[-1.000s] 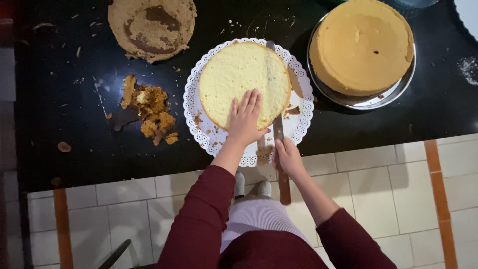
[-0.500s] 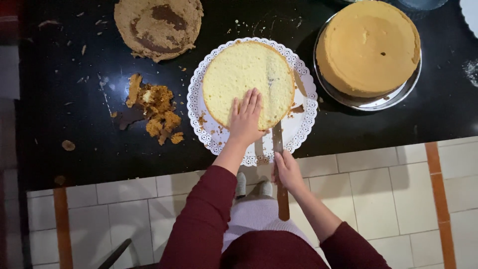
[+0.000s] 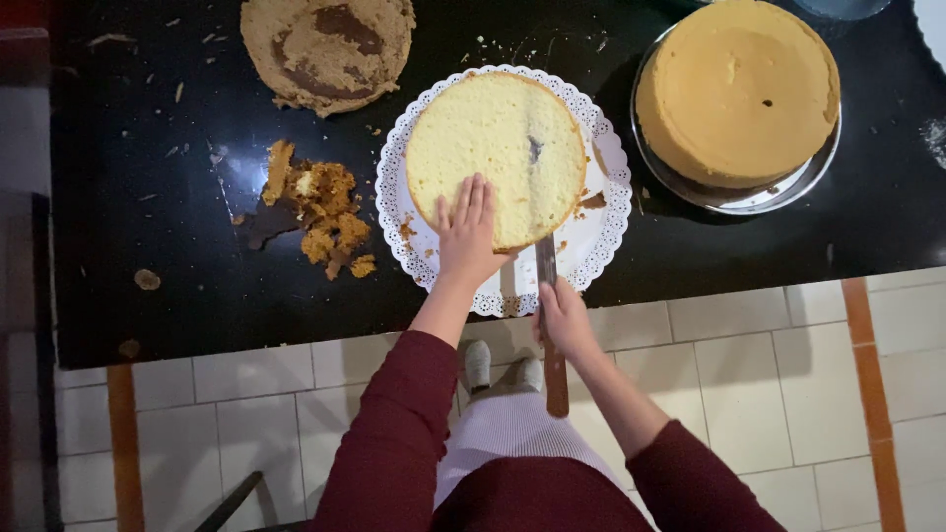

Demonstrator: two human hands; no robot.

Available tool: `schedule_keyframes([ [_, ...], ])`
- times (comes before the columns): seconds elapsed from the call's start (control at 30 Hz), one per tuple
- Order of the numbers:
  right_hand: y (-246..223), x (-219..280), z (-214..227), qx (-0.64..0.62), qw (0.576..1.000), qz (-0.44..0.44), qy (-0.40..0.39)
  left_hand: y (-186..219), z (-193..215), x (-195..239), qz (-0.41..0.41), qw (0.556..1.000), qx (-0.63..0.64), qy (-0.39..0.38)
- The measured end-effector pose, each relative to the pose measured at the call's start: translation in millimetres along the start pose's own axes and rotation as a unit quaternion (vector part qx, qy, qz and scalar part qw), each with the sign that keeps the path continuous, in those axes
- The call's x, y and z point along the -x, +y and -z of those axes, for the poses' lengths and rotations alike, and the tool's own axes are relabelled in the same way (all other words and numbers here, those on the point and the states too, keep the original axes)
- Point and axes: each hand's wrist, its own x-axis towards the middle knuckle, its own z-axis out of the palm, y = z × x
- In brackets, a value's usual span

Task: Cutting and layering a sponge cake on a cake board.

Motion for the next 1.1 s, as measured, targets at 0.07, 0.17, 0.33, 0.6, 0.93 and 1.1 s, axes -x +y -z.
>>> schedule_keyframes([
  [0.07,11,-6,-4,-0.003,1.0,0.013,0.001,-2,-5,1,-0.003,1.0,0.004,0.005],
  [0.17,12,-29,-9,0.011,0.999,0.038,0.012,-2,-8,2,-0.01,1.0,0.007,0.011],
  [0.33,8,-91,-13,0.078,0.989,0.118,0.036,-6,-24,-1,-0.015,0.999,-0.035,0.035],
  [0.6,22,-15,-15,0.035,0.999,0.01,0.007,-3,-20,-2,-0.008,0.999,0.013,0.035],
  [0.93,9,-88,-17,0.06,0.989,0.137,0.004,-8,-15,2,-0.015,0.999,-0.025,0.038],
  [1.1,-7,-70,-16,-0.027,0.998,0.04,-0.033,-9,-11,4,-0.026,0.999,0.016,0.021],
])
